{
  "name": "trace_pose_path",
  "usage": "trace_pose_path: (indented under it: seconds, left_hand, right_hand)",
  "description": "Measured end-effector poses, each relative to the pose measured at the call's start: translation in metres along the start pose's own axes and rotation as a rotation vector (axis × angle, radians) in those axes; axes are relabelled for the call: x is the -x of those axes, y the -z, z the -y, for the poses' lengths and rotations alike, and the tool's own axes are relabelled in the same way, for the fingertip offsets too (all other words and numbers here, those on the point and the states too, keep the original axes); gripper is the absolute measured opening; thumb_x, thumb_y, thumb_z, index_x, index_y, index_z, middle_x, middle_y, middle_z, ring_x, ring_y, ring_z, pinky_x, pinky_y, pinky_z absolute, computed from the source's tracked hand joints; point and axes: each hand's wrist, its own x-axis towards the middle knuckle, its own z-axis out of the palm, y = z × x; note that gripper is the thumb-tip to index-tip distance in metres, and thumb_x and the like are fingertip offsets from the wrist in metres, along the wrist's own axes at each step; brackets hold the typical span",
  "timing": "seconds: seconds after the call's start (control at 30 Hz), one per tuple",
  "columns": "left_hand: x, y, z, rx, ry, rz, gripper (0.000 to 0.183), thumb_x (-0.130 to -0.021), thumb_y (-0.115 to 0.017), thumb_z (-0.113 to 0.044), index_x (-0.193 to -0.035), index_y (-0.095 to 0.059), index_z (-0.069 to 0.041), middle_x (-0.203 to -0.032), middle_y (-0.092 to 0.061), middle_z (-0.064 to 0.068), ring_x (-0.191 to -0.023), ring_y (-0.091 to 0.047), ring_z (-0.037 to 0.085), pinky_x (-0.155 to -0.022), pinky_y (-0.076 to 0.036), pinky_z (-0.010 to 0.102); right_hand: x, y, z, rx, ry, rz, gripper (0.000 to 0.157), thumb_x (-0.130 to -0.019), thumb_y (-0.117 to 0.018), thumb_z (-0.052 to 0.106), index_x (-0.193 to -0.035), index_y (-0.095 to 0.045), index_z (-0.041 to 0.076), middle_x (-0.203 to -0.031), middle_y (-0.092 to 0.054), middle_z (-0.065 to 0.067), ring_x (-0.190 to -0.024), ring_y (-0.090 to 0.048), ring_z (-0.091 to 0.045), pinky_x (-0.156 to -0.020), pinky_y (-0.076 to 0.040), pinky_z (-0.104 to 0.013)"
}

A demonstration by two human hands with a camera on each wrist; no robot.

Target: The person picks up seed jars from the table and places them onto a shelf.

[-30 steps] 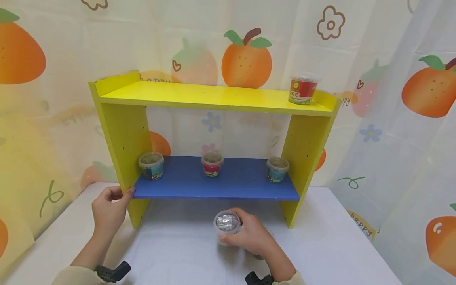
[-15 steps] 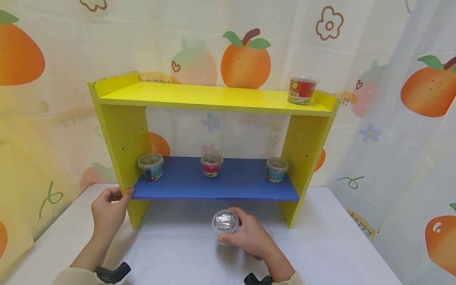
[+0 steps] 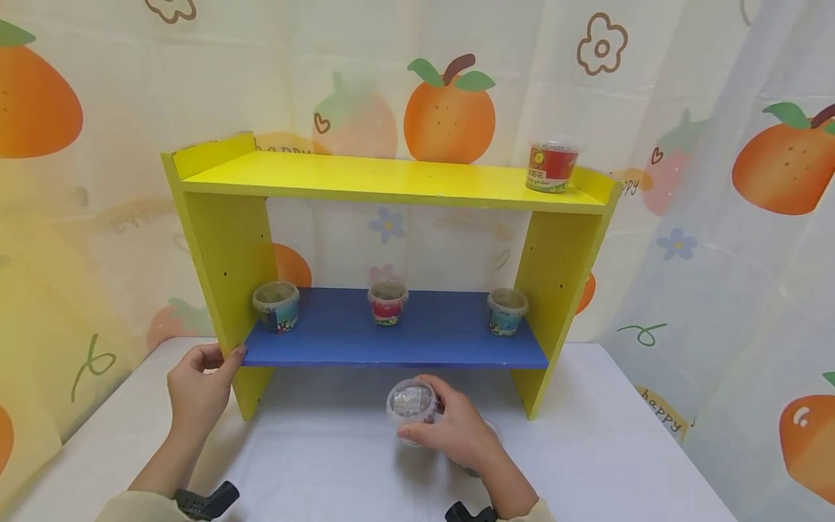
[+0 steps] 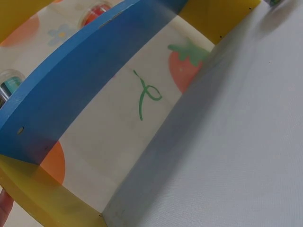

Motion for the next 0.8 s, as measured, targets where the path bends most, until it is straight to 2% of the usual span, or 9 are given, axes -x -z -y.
trace_pose_path:
  seconds: [0.17,0.27,0.4,0.63,0.8]
  left_hand:
    - [0.000,0.001,0.000,0.006,-0.008,-0.008,0.035,-0.081,-0.073,-0.036,-0.094,-0.064,-0.005,-0.085,-0.062,0.002,-0.075,-0.053,0.009,-0.055,-0.046,0.010]
    - [0.000,-0.001,0.002,0.025,-0.021,-0.019,0.032,-0.080,-0.073,-0.033,-0.092,-0.064,-0.005,-0.083,-0.062,0.001,-0.074,-0.053,0.008,-0.054,-0.046,0.010]
    - [0.001,-0.004,0.003,0.061,-0.019,-0.041,0.029,-0.079,-0.075,-0.029,-0.089,-0.064,-0.004,-0.079,-0.061,-0.003,-0.072,-0.054,0.008,-0.052,-0.046,0.012]
    - [0.002,-0.006,0.002,0.098,-0.013,-0.076,0.026,-0.078,-0.076,-0.025,-0.088,-0.065,-0.004,-0.077,-0.061,-0.005,-0.071,-0.054,0.010,-0.052,-0.046,0.012]
    - [0.001,-0.006,0.002,0.102,-0.028,-0.082,0.024,-0.078,-0.077,-0.024,-0.087,-0.065,-0.005,-0.076,-0.061,-0.006,-0.070,-0.054,0.010,-0.051,-0.045,0.013]
  right_hand:
    - [0.000,0.000,0.003,-0.112,0.028,0.005,0.066,-0.073,-0.080,0.033,-0.130,-0.048,0.025,-0.121,-0.057,-0.006,-0.104,-0.057,-0.022,-0.087,-0.049,-0.036]
    - [0.002,0.001,0.004,-0.133,0.035,-0.001,0.065,-0.074,-0.079,0.031,-0.131,-0.047,0.024,-0.121,-0.056,-0.008,-0.103,-0.058,-0.022,-0.084,-0.050,-0.032]
    - [0.002,0.002,0.006,-0.146,0.030,-0.018,0.069,-0.074,-0.079,0.031,-0.134,-0.045,0.022,-0.121,-0.056,-0.008,-0.104,-0.058,-0.022,-0.084,-0.051,-0.032]
    - [0.001,0.007,0.012,-0.186,0.010,-0.052,0.068,-0.073,-0.080,0.028,-0.131,-0.047,0.030,-0.122,-0.057,-0.005,-0.105,-0.056,-0.022,-0.086,-0.051,-0.033]
    - [0.001,0.016,0.019,-0.185,0.036,-0.073,0.067,-0.074,-0.079,0.026,-0.132,-0.046,0.027,-0.124,-0.056,-0.008,-0.104,-0.056,-0.023,-0.085,-0.053,-0.031]
